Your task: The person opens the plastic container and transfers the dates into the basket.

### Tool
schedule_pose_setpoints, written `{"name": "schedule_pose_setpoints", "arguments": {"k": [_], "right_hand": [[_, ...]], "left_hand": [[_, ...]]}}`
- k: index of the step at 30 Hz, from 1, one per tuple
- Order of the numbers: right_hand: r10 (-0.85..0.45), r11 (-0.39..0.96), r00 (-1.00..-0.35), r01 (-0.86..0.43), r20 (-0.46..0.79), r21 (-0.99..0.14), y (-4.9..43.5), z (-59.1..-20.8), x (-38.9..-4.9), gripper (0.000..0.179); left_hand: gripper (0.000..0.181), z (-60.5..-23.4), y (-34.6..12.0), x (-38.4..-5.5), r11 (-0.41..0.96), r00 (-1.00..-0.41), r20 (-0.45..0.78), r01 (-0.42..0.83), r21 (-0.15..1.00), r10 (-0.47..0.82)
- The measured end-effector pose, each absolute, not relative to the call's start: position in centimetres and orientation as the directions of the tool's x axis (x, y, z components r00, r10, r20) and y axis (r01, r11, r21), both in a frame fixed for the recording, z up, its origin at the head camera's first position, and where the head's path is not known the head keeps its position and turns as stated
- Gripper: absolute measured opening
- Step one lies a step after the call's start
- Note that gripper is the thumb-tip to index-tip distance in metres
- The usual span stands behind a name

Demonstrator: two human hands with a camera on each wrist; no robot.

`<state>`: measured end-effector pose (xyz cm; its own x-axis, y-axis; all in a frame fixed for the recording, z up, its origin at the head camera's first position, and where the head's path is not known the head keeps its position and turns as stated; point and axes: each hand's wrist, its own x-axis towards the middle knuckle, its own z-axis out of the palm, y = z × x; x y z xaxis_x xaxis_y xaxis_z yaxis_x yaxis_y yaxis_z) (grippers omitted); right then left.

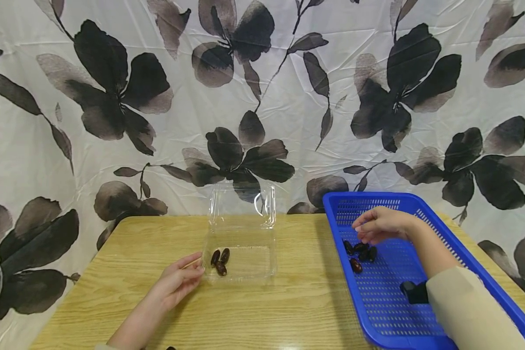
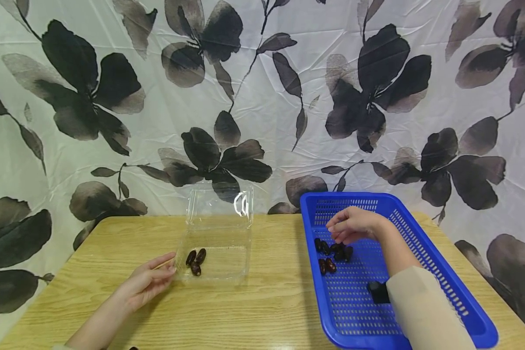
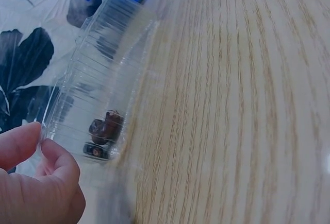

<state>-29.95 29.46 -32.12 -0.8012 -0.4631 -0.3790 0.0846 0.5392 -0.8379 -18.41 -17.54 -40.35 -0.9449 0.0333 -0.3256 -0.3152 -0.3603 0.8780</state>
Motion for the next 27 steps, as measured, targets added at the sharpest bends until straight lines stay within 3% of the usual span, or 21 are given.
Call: {"name": "schedule_pose_setpoints", "arguments": {"k": [11, 27], "right_hand": [[-0.503, 0.425, -0.811, 0.070, -0.299, -0.903, 24.6, -28.8, -30.7, 0.050], [-0.575, 0.448, -0.746, 0.055, -0.335, -0.892, 13.7, -28.0, -30.6, 0.034]], "left_hand": [[0.066, -40.2, -17.5, -18.5, -0.361, -0.945, -0.324, -0.317, 0.877, 0.041], [0.069, -40.2, -17.7, -18.3, -0.375, -0.942, -0.332, -0.322, 0.870, 0.039]]}}
